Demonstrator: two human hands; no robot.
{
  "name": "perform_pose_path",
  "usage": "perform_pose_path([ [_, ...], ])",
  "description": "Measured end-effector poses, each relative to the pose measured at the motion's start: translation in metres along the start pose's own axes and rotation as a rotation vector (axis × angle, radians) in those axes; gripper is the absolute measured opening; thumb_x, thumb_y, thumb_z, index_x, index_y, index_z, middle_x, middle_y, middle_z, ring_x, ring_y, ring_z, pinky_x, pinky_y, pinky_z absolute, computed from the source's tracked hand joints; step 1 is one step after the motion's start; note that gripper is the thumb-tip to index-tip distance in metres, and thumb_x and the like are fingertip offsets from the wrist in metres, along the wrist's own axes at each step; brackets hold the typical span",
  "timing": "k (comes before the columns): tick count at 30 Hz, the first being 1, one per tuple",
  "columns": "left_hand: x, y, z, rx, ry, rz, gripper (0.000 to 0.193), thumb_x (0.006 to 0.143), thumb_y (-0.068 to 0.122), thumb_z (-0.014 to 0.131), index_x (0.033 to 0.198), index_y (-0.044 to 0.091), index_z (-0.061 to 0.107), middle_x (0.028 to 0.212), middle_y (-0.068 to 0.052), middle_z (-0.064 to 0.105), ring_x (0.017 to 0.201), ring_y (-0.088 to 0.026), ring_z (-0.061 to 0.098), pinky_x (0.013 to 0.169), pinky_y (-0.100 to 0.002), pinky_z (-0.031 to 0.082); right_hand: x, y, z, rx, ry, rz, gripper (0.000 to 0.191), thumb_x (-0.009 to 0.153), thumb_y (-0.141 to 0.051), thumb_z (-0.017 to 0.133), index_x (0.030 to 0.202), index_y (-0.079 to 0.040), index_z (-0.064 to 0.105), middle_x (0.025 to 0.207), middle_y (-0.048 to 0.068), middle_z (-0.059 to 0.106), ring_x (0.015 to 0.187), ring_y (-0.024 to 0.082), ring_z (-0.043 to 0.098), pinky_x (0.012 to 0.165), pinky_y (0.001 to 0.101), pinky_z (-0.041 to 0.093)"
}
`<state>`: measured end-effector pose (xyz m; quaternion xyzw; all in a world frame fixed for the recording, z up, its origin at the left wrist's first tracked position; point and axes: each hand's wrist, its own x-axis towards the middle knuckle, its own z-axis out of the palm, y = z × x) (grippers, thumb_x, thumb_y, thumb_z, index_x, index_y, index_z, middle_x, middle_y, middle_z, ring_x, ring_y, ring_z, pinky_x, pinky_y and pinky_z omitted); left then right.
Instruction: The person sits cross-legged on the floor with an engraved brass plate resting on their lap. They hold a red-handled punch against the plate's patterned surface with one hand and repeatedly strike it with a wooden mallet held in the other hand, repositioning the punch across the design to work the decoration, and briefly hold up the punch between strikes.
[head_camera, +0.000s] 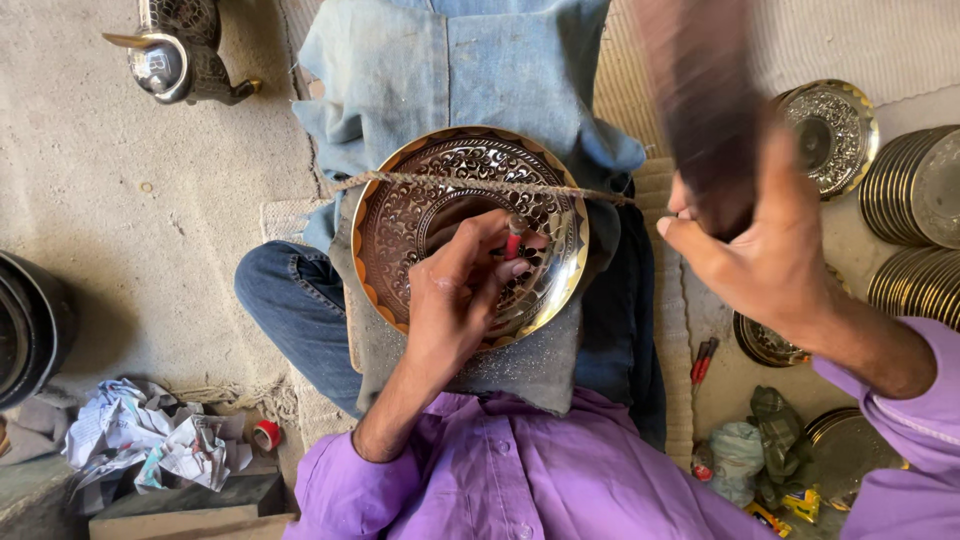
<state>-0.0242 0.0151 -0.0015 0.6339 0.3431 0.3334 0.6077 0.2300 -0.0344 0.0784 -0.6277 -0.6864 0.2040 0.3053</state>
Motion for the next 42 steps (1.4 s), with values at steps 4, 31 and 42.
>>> perform_pose_path([
  [4,-0.004,0.001,0.0,-0.035,0.067,0.004,0.031,0.099,-0.01,0.064,0.127,-0.001,0.056,0.117,-0.012,0.077,0.111,-0.017,0.075,0.094,-0.029,0.061,-0.003,0.007,0.005,-0.404,-0.186,-0.106,0.087,0.07,0.009,0.074,0.151,-0.013,0.052,0.094,0.012,0.07,0.067,0.027,0.066,0.06,0.0379,0.054],
  [31,-0.035,0.035,0.009,-0.418,0.335,0.016,0.034,0.1,-0.009,0.068,0.123,0.007,0.049,0.115,-0.012,0.074,0.093,-0.01,0.071,0.085,-0.024,0.061,-0.116,0.051,0.15,0.437,0.538,0.388,0.077,0.094,0.006,0.076,0.157,0.002,0.031,0.101,0.005,0.064,0.086,0.012,0.06,0.084,0.0254,0.05],
  [42,-0.025,0.0,0.025,-0.133,0.453,-0.108,0.047,0.094,-0.007,0.074,0.133,0.002,0.051,0.114,-0.01,0.073,0.094,-0.007,0.069,0.077,-0.021,0.059,-0.105,0.043,0.063,0.312,0.12,0.415,0.053,0.088,-0.004,0.083,0.13,0.001,0.05,0.096,0.005,0.069,0.085,0.011,0.066,0.08,0.0283,0.056],
])
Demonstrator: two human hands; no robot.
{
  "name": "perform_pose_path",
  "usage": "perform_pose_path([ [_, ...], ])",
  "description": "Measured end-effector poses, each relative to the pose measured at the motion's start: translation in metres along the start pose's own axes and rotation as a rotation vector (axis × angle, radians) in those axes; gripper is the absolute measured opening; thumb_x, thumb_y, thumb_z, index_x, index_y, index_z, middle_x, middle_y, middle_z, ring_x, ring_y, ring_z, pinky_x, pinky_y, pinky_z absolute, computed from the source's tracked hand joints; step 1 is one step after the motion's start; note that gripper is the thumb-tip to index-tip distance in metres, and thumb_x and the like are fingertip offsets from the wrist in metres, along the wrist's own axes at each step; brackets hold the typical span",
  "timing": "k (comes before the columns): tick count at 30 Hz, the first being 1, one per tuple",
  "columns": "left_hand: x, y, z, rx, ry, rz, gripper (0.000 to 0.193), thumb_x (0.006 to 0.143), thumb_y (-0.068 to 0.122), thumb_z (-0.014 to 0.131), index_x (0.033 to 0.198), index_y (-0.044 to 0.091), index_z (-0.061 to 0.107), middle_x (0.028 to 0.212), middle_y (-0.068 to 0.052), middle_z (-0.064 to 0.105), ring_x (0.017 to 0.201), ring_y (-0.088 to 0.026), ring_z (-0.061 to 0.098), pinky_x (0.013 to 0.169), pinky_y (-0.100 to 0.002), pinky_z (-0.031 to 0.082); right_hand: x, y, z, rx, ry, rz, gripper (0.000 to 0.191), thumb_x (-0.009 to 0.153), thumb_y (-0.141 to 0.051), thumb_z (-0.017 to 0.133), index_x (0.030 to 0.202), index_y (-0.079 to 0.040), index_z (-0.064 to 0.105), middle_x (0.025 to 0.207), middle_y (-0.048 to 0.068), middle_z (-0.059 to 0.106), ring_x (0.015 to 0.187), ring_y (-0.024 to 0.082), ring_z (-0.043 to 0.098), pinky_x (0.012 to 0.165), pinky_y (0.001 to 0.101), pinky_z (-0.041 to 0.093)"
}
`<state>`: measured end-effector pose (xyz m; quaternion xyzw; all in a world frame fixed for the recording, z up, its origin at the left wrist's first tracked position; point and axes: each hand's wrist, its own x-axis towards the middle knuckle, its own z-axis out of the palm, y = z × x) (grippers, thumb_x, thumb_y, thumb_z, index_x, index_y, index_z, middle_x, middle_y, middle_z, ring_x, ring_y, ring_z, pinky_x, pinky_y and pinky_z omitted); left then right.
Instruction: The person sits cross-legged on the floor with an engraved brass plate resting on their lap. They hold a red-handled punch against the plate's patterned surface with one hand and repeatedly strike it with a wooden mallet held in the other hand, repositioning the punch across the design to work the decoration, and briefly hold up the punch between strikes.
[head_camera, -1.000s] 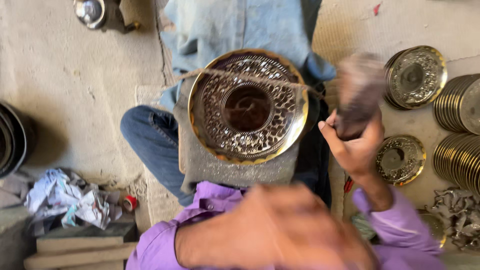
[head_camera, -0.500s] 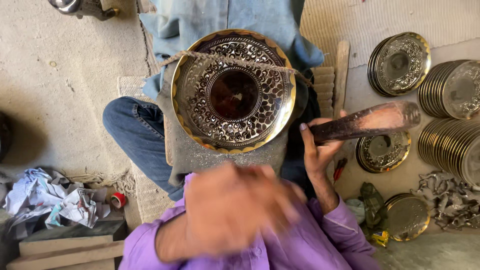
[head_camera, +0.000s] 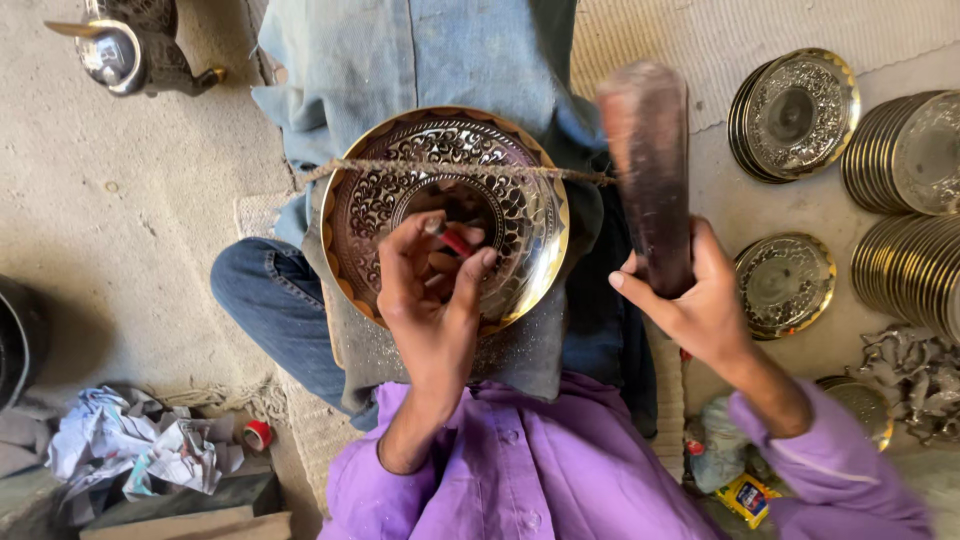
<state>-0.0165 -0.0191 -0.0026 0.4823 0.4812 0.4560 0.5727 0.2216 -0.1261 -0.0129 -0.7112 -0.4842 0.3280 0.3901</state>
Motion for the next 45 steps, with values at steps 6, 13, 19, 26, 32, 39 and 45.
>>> perform_pose_path([
  [6,-0.005,-0.002,-0.004,0.145,-0.051,0.072,0.041,0.096,-0.008,0.073,0.131,0.001,0.054,0.117,-0.01,0.075,0.082,-0.005,0.062,0.073,-0.021,0.058,0.034,-0.047,-0.02,-0.126,-0.132,-0.095,0.069,0.084,-0.01,0.082,0.144,-0.001,0.049,0.105,0.008,0.072,0.094,0.013,0.071,0.085,0.0292,0.058],
  [13,-0.003,0.002,-0.003,0.102,-0.064,0.076,0.04,0.096,-0.01,0.069,0.13,-0.001,0.05,0.124,-0.012,0.073,0.083,-0.003,0.063,0.076,-0.022,0.06,0.072,-0.098,-0.024,-0.342,-0.269,-0.343,0.077,0.083,-0.017,0.085,0.149,-0.008,0.048,0.111,0.011,0.071,0.091,0.02,0.073,0.075,0.0332,0.058],
  [19,-0.004,-0.003,-0.008,0.159,-0.134,0.114,0.039,0.097,-0.011,0.068,0.132,-0.002,0.052,0.121,-0.014,0.074,0.088,-0.007,0.069,0.081,-0.023,0.059,0.098,-0.125,-0.026,-0.724,-0.357,-0.594,0.087,0.071,-0.008,0.083,0.151,-0.021,0.053,0.087,0.006,0.065,0.069,0.024,0.066,0.058,0.0382,0.054],
  [26,-0.004,-0.002,-0.007,0.136,-0.143,0.105,0.041,0.097,-0.01,0.068,0.134,-0.003,0.05,0.121,-0.014,0.074,0.096,-0.011,0.072,0.084,-0.024,0.059,0.107,-0.142,-0.026,-0.48,-0.248,-0.718,0.081,0.079,-0.004,0.079,0.149,-0.018,0.041,0.088,0.005,0.061,0.07,0.022,0.062,0.06,0.0368,0.053],
  [32,-0.004,-0.006,-0.007,0.224,-0.096,0.078,0.038,0.096,-0.009,0.073,0.127,-0.002,0.053,0.109,-0.014,0.077,0.089,-0.009,0.07,0.079,-0.023,0.057,0.105,-0.141,-0.022,-0.869,-0.425,-0.663,0.101,0.069,0.004,0.072,0.155,-0.041,0.045,0.08,0.002,0.06,0.063,0.022,0.064,0.05,0.0374,0.052],
  [39,-0.005,-0.006,-0.007,0.292,-0.091,0.002,0.035,0.094,-0.006,0.074,0.124,-0.001,0.056,0.096,-0.015,0.072,0.077,-0.01,0.058,0.07,-0.023,0.05,0.105,-0.139,-0.024,-0.781,-0.464,-0.475,0.104,0.066,0.003,0.068,0.158,-0.038,0.042,0.075,0.004,0.051,0.06,0.025,0.06,0.052,0.0413,0.051],
  [45,-0.003,-0.003,-0.007,0.29,-0.08,0.067,0.034,0.094,-0.006,0.076,0.121,0.0,0.056,0.092,-0.007,0.069,0.071,-0.004,0.054,0.065,-0.019,0.047,0.105,-0.141,-0.025,-0.707,-0.475,-0.418,0.108,0.059,0.001,0.068,0.157,-0.034,0.039,0.075,0.007,0.051,0.059,0.028,0.059,0.054,0.0438,0.051],
])
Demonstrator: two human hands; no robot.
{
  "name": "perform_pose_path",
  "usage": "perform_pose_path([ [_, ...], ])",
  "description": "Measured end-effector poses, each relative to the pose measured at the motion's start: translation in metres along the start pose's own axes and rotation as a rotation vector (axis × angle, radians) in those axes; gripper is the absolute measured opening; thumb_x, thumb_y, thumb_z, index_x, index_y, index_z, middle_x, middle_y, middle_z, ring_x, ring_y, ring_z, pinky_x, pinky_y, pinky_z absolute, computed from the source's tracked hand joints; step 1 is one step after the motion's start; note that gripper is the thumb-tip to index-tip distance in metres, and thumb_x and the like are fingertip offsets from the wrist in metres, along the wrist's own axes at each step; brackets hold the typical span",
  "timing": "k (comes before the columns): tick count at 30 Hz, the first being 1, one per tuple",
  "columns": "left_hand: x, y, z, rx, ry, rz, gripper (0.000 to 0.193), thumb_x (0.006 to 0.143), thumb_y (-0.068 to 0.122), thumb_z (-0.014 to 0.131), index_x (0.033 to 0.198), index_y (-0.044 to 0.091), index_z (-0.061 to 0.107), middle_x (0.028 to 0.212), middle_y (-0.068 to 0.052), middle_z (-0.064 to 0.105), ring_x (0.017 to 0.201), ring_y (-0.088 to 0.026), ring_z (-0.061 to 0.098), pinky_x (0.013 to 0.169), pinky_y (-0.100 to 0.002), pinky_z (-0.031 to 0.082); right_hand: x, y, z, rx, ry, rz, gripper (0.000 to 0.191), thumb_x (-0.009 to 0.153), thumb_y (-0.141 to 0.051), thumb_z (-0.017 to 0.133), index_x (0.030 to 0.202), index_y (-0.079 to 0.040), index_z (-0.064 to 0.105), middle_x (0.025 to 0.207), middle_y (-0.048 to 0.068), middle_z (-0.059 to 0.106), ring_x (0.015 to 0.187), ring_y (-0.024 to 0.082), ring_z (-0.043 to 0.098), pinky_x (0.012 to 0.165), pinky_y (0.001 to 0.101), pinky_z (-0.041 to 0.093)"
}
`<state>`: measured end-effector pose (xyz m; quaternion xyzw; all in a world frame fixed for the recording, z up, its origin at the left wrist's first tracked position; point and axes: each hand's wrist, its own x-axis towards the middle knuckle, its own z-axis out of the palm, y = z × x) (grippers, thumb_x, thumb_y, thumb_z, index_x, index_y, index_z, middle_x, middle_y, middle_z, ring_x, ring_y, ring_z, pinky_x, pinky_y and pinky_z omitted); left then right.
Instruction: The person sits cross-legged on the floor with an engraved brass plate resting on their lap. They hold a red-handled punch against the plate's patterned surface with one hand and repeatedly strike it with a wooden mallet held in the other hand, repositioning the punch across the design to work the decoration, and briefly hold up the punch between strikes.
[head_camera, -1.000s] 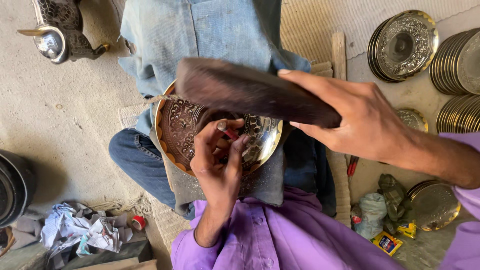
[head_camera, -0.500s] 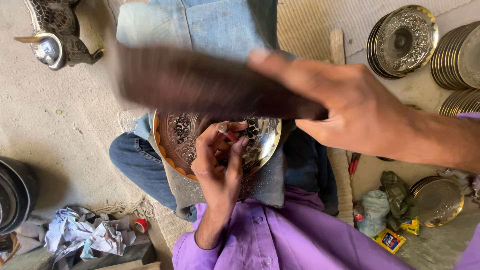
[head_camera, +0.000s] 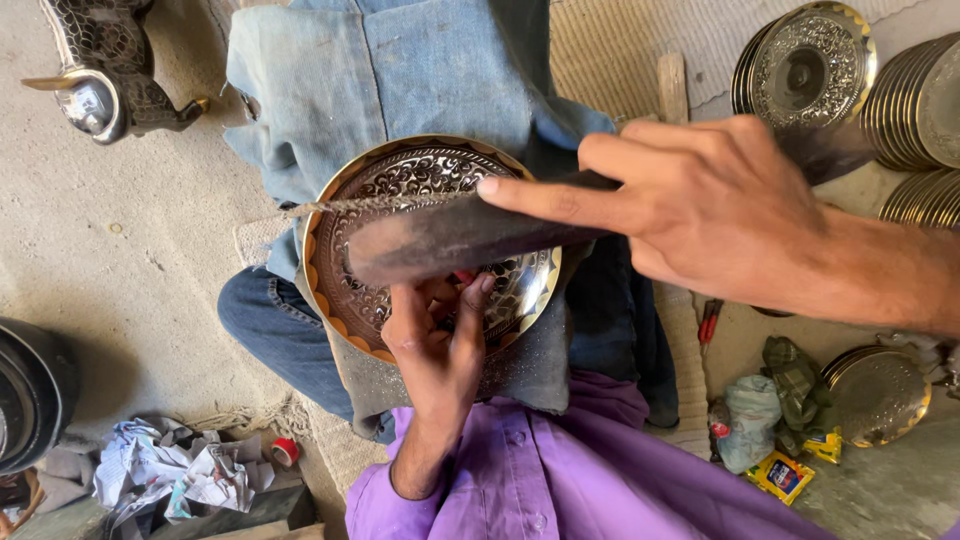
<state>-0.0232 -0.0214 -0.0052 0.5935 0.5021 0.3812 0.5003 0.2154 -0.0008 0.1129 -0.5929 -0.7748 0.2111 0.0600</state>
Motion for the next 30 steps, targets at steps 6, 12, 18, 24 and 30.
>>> perform_pose_path([
  [6,0.002,0.001,0.001,0.075,0.007,-0.078,0.03,0.09,-0.002,0.078,0.114,0.001,0.06,0.086,-0.007,0.07,0.069,-0.006,0.054,0.064,-0.021,0.048,0.0,0.003,0.001,0.094,0.035,-0.009,0.106,0.064,0.0,0.065,0.16,-0.036,0.037,0.091,0.004,0.061,0.064,0.024,0.062,0.056,0.0408,0.052],
  [12,0.001,0.004,0.0,0.011,-0.003,-0.139,0.027,0.091,-0.002,0.075,0.113,0.0,0.059,0.086,-0.008,0.068,0.075,-0.006,0.057,0.069,-0.022,0.05,-0.002,0.003,0.004,0.075,0.021,0.018,0.108,0.064,0.0,0.065,0.161,-0.036,0.036,0.105,0.003,0.067,0.064,0.023,0.064,0.055,0.0383,0.053],
  [18,0.002,0.004,0.0,0.016,-0.006,-0.149,0.025,0.091,-0.001,0.076,0.112,0.0,0.061,0.087,-0.008,0.071,0.072,-0.005,0.058,0.067,-0.021,0.05,0.002,0.002,0.007,0.045,0.079,-0.041,0.103,0.07,0.0,0.063,0.161,-0.037,0.029,0.119,0.005,0.064,0.079,0.023,0.068,0.061,0.0346,0.056],
  [24,0.001,0.003,0.0,0.004,-0.006,-0.14,0.026,0.09,-0.001,0.076,0.111,-0.001,0.06,0.088,-0.008,0.072,0.076,-0.006,0.061,0.069,-0.022,0.052,0.001,0.002,0.007,0.045,0.054,-0.015,0.106,0.067,0.002,0.064,0.16,-0.036,0.029,0.122,0.005,0.064,0.083,0.024,0.07,0.059,0.0349,0.057],
  [30,-0.002,-0.005,0.0,-0.033,-0.001,-0.109,0.023,0.09,-0.001,0.074,0.105,0.0,0.057,0.088,-0.006,0.072,0.077,-0.005,0.064,0.067,-0.021,0.053,-0.001,0.005,0.011,0.052,0.12,-0.092,0.106,0.068,0.002,0.064,0.162,-0.034,0.031,0.11,0.005,0.062,0.08,0.025,0.066,0.059,0.036,0.054],
])
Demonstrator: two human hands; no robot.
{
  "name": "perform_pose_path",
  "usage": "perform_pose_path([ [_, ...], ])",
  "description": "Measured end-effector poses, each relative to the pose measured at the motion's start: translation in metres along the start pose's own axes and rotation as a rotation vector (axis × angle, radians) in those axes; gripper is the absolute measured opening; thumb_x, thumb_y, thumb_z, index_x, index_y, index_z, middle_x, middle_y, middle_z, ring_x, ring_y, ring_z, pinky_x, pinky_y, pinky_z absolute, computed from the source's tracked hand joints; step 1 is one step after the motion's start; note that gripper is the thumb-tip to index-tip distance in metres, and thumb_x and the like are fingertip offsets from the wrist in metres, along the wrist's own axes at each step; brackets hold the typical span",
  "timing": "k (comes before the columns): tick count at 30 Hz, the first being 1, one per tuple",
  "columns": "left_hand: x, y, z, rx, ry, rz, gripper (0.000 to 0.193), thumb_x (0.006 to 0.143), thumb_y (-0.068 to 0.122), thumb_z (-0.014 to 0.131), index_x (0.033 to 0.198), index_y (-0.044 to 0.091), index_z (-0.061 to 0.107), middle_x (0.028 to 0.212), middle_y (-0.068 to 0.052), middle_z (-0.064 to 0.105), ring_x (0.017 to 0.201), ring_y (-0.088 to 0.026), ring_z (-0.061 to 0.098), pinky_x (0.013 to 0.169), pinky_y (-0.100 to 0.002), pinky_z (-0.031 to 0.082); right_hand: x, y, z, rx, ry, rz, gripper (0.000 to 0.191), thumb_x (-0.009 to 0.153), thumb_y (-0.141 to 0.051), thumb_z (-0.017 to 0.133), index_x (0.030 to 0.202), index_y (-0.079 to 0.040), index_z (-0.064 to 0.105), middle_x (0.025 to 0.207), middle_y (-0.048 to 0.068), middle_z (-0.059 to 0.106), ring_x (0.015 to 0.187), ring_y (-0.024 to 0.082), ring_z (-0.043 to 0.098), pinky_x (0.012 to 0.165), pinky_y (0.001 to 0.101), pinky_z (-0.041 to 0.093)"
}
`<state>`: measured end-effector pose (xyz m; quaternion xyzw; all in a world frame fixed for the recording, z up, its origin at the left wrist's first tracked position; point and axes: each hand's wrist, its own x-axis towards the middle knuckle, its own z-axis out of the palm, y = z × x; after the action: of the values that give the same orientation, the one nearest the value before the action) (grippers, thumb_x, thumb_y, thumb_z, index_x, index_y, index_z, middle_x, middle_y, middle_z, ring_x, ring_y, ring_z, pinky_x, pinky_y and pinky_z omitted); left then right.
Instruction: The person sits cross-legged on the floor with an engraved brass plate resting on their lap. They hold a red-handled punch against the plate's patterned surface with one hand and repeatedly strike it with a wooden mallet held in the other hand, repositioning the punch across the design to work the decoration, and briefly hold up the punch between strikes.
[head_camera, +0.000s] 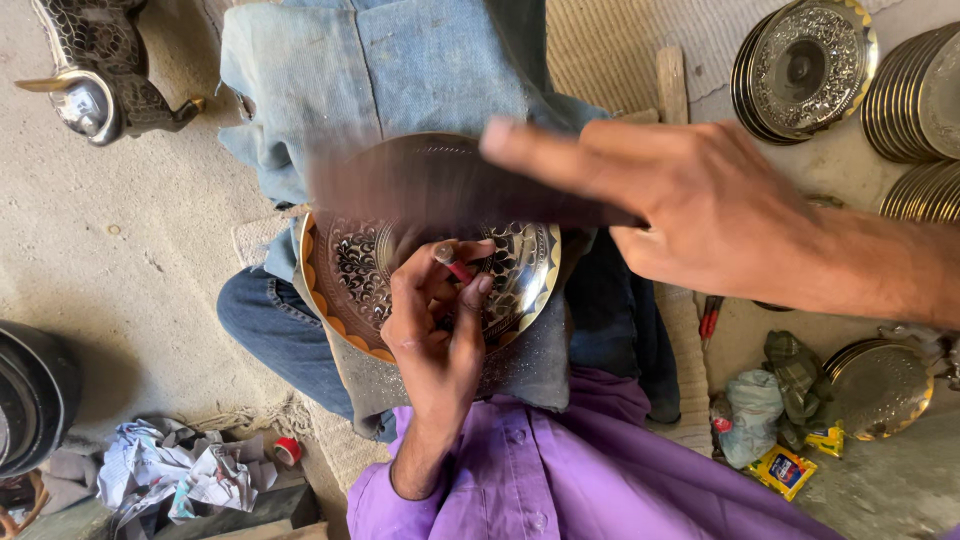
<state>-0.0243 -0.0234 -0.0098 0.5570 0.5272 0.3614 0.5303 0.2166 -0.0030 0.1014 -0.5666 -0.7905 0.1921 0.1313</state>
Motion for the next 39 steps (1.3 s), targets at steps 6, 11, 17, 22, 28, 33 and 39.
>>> perform_pose_path([
  [6,-0.002,-0.006,-0.002,0.067,-0.057,-0.049,0.028,0.095,-0.004,0.074,0.119,-0.001,0.059,0.098,-0.016,0.075,0.089,-0.014,0.067,0.078,-0.026,0.056,-0.003,-0.001,0.002,-0.064,-0.121,0.113,0.106,0.07,0.002,0.07,0.161,-0.035,0.032,0.092,0.003,0.064,0.068,0.022,0.064,0.056,0.0378,0.056],
  [11,-0.001,-0.004,-0.002,-0.254,-0.088,0.11,0.036,0.1,-0.012,0.061,0.131,0.0,0.047,0.123,-0.015,0.071,0.111,-0.013,0.07,0.091,-0.025,0.058,-0.001,0.0,-0.001,0.149,0.115,0.064,0.106,0.068,0.001,0.069,0.161,-0.037,0.035,0.087,0.003,0.06,0.067,0.022,0.063,0.052,0.0378,0.053],
  [17,0.001,0.002,-0.001,-0.167,-0.042,0.039,0.031,0.1,-0.011,0.069,0.125,-0.001,0.054,0.106,-0.014,0.075,0.09,-0.01,0.068,0.077,-0.024,0.056,-0.002,0.001,0.001,-0.37,-0.174,-0.005,0.108,0.065,0.001,0.067,0.161,-0.039,0.039,0.08,0.002,0.055,0.064,0.022,0.062,0.048,0.0378,0.05],
  [22,0.006,0.013,-0.01,-0.031,-0.145,0.073,0.038,0.091,-0.009,0.073,0.124,-0.002,0.056,0.109,-0.008,0.078,0.066,-0.004,0.051,0.059,-0.02,0.047,-0.007,0.003,0.003,-0.322,-0.057,-0.01,0.105,0.066,0.005,0.065,0.159,-0.039,0.042,0.077,0.002,0.054,0.062,0.022,0.061,0.049,0.0367,0.051],
  [28,0.011,0.021,-0.014,-0.024,-0.23,0.109,0.036,0.095,-0.008,0.07,0.127,0.0,0.056,0.114,-0.007,0.078,0.068,-0.002,0.056,0.062,-0.018,0.051,-0.016,0.001,0.0,-0.138,0.143,-0.001,0.094,0.072,0.005,0.066,0.156,-0.03,0.04,0.086,0.003,0.059,0.068,0.024,0.062,0.058,0.0396,0.053],
  [33,0.01,0.018,-0.012,-0.004,-0.191,0.096,0.038,0.093,-0.007,0.072,0.126,0.0,0.055,0.114,-0.008,0.079,0.067,-0.003,0.056,0.061,-0.019,0.051,-0.017,-0.001,0.002,-0.272,-0.115,0.075,0.1,0.071,0.004,0.072,0.156,-0.037,0.037,0.089,0.002,0.064,0.074,0.022,0.067,0.057,0.0395,0.055],
  [39,0.009,0.016,-0.012,-0.013,-0.196,0.096,0.038,0.094,-0.006,0.071,0.128,-0.001,0.054,0.114,-0.008,0.078,0.07,-0.003,0.057,0.062,-0.019,0.052,-0.018,0.001,0.002,-0.373,-0.352,0.178,0.105,0.072,0.0,0.071,0.158,-0.047,0.034,0.091,0.002,0.067,0.077,0.02,0.07,0.054,0.0374,0.055],
])
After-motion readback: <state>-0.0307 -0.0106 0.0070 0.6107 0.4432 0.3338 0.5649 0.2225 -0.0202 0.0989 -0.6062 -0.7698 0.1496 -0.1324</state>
